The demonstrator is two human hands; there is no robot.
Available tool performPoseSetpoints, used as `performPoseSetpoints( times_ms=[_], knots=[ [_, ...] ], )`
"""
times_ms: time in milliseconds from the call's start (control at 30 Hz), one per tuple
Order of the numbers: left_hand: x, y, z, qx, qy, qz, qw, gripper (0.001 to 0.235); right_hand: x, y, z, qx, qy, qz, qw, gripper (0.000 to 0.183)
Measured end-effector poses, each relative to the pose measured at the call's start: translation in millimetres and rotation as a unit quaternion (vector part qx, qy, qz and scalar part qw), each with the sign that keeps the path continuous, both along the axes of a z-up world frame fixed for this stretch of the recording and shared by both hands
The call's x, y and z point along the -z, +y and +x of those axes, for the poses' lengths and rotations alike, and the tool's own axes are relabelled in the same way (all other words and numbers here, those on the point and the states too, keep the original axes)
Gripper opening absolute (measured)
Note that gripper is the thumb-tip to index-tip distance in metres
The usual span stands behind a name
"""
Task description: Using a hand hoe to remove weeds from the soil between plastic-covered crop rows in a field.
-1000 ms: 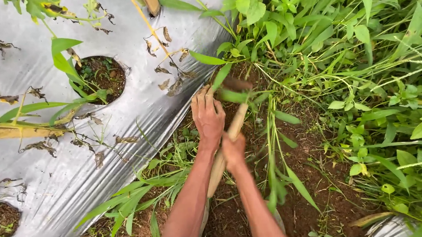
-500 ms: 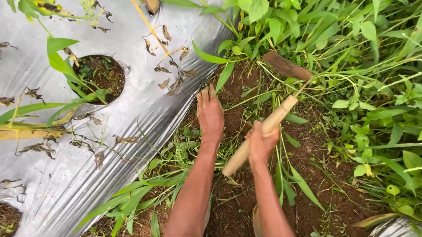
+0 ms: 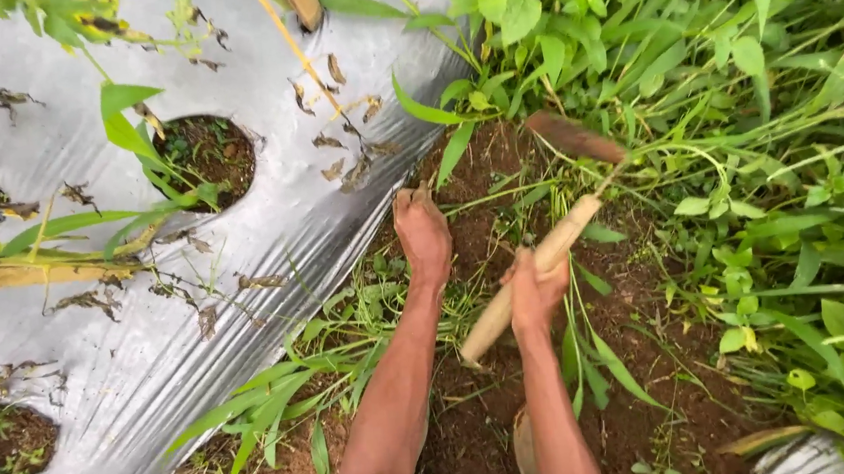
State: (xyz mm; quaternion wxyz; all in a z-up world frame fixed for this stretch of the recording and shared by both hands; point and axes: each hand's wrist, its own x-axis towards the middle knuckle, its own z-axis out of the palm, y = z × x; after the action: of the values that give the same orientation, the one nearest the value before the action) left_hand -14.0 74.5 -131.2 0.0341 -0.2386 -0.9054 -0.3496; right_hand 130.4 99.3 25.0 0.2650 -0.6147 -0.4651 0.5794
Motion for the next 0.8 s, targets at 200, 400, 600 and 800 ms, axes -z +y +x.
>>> performPoseSetpoints(
  times_ms=[200,400,600,800],
  knots=[
    [-15,3,13,-0.002,-0.075,0.128,0.989,0.018,42,-45,-4,-0.066,-0.009,-0.071,0.995,0.026],
    [-52,0,27,-0.051,-0.124,0.054,0.99,0.017,5,-31,5,-0.123,-0.028,-0.156,0.98,0.03],
    [-69,1,26,-0.062,-0.128,0.087,0.986,0.017,-13,-14,-1,-0.01,0.05,-0.05,0.997,0.024],
    [-56,-4,36,-0.078,-0.186,0.201,0.959,0.017,39,-63,5,-0.125,-0.021,-0.154,0.98,0.029]
  ],
)
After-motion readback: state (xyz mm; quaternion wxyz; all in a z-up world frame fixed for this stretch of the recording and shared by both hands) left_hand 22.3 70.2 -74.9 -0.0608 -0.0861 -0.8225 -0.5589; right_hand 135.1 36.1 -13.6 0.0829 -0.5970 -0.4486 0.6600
